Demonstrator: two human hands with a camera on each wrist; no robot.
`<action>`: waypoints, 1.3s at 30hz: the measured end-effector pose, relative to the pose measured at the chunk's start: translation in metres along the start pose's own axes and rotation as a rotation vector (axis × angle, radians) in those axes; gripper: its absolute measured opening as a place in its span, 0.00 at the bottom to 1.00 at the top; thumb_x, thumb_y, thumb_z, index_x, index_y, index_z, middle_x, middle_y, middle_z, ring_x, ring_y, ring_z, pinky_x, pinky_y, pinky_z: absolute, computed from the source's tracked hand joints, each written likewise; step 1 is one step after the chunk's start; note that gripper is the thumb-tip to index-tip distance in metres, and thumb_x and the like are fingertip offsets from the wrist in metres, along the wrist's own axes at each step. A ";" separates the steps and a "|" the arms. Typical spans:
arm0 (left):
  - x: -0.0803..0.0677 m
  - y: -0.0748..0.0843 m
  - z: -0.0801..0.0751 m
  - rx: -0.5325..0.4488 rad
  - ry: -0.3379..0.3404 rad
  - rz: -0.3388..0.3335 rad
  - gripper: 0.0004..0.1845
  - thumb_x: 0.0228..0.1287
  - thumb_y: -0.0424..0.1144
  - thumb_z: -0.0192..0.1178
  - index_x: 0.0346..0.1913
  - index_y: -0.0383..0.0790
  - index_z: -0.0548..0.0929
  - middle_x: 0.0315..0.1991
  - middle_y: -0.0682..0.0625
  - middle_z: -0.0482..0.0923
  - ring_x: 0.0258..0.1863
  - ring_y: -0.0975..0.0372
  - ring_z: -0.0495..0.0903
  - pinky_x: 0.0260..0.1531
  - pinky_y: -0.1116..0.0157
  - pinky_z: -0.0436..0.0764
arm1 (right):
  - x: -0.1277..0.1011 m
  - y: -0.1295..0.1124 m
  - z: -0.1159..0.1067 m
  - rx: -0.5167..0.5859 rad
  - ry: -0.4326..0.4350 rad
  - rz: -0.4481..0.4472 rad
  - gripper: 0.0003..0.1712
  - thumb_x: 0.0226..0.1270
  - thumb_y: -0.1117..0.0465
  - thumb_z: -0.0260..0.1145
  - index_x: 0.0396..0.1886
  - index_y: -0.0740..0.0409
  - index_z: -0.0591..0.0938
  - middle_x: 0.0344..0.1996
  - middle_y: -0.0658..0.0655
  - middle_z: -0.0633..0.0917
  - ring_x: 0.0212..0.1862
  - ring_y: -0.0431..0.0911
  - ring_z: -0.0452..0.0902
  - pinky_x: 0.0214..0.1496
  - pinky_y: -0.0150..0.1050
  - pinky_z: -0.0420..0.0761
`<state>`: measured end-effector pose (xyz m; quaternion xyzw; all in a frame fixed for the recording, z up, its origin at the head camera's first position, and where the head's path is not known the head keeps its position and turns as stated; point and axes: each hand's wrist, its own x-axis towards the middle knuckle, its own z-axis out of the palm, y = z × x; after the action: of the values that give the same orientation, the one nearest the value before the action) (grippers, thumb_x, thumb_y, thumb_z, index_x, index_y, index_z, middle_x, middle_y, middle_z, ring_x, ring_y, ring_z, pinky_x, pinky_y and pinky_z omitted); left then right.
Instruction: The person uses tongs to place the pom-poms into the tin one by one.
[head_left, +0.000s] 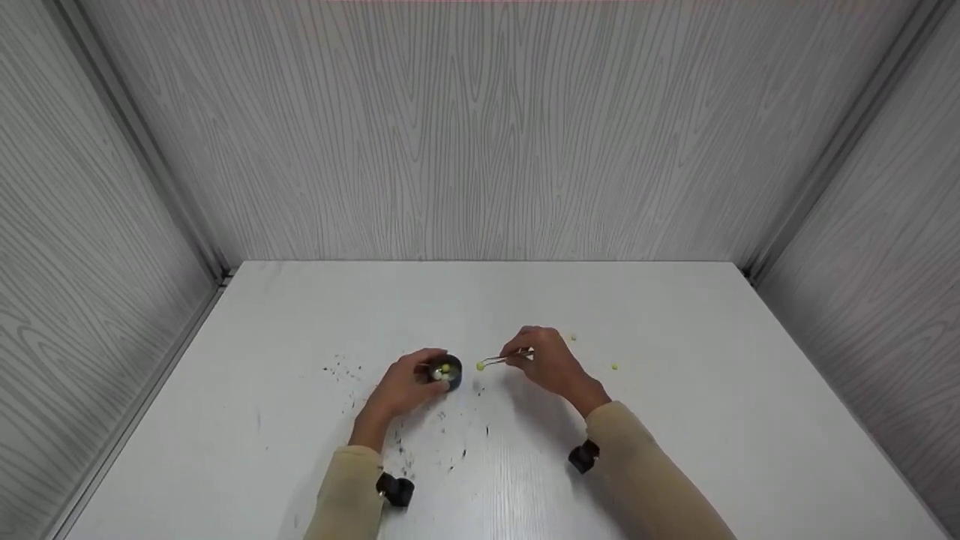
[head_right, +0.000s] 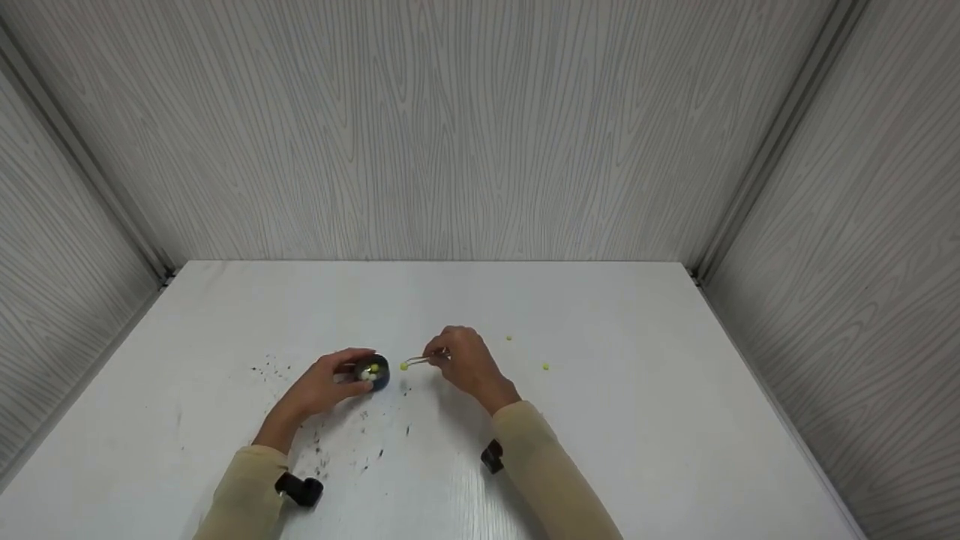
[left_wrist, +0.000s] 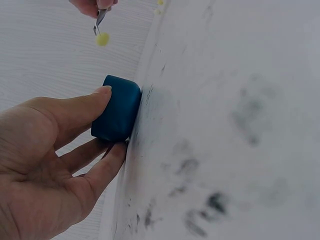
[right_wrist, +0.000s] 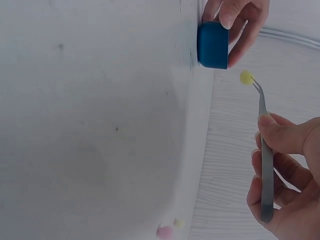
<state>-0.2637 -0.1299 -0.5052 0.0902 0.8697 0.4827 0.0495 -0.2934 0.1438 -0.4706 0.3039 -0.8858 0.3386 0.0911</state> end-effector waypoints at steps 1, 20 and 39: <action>0.000 -0.001 0.000 0.003 0.000 -0.001 0.28 0.67 0.33 0.68 0.70 0.41 0.77 0.66 0.40 0.79 0.66 0.44 0.78 0.69 0.43 0.75 | 0.001 -0.001 0.001 -0.001 -0.003 0.000 0.08 0.63 0.72 0.73 0.37 0.57 0.93 0.34 0.56 0.89 0.41 0.46 0.87 0.46 0.43 0.89; -0.002 -0.001 -0.001 -0.024 -0.005 -0.008 0.29 0.67 0.33 0.69 0.70 0.41 0.77 0.67 0.39 0.78 0.66 0.44 0.78 0.69 0.45 0.75 | 0.023 -0.016 0.025 -0.022 -0.009 -0.004 0.07 0.64 0.71 0.73 0.38 0.59 0.93 0.34 0.57 0.89 0.42 0.48 0.86 0.48 0.44 0.88; -0.003 0.000 -0.001 0.022 0.004 -0.007 0.29 0.66 0.34 0.69 0.70 0.42 0.77 0.66 0.40 0.79 0.68 0.44 0.77 0.70 0.43 0.73 | 0.024 -0.008 0.036 -0.038 -0.027 0.026 0.08 0.64 0.71 0.73 0.40 0.58 0.93 0.35 0.56 0.89 0.42 0.47 0.86 0.49 0.44 0.88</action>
<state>-0.2606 -0.1307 -0.5045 0.0868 0.8753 0.4733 0.0486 -0.3061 0.1037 -0.4846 0.2954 -0.8970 0.3188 0.0804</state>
